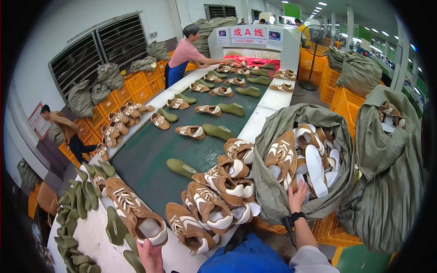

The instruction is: Processing shoes by inserting shoe lasts into them and organizing them on a table and in bags.

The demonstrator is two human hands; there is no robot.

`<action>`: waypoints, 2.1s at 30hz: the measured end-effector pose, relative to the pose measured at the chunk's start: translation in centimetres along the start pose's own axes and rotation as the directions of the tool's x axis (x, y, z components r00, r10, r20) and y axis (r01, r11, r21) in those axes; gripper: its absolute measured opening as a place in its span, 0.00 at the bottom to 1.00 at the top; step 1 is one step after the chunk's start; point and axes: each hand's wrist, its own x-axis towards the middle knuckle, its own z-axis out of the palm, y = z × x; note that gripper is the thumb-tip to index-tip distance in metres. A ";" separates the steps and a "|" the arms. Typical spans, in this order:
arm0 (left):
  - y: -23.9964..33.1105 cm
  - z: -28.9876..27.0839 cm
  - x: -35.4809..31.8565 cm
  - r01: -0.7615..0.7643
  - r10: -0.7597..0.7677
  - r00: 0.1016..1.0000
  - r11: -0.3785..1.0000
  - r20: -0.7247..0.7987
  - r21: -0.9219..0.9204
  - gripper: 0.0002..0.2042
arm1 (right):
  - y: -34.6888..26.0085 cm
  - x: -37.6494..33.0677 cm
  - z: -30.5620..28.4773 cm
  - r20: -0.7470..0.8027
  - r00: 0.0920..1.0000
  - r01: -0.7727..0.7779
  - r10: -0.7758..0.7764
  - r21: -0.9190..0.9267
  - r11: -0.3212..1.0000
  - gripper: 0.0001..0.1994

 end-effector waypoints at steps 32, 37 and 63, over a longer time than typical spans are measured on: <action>1.1 -2.2 5.8 0.190 -0.110 0.978 0.820 0.177 -0.540 0.33 | -37.5 -11.8 -12.4 0.121 -0.038 0.265 -0.992 0.958 0.107 0.13; -0.5 -4.0 7.7 0.095 -0.090 0.989 0.995 -0.120 0.034 0.25 | -37.1 -11.7 -12.2 0.175 0.036 0.345 -0.984 0.922 0.177 0.13; -3.0 -19.3 -5.5 0.223 0.265 0.938 0.028 -0.222 0.974 0.26 | -47.8 4.2 14.5 0.797 -0.155 0.705 -0.584 0.503 0.500 0.18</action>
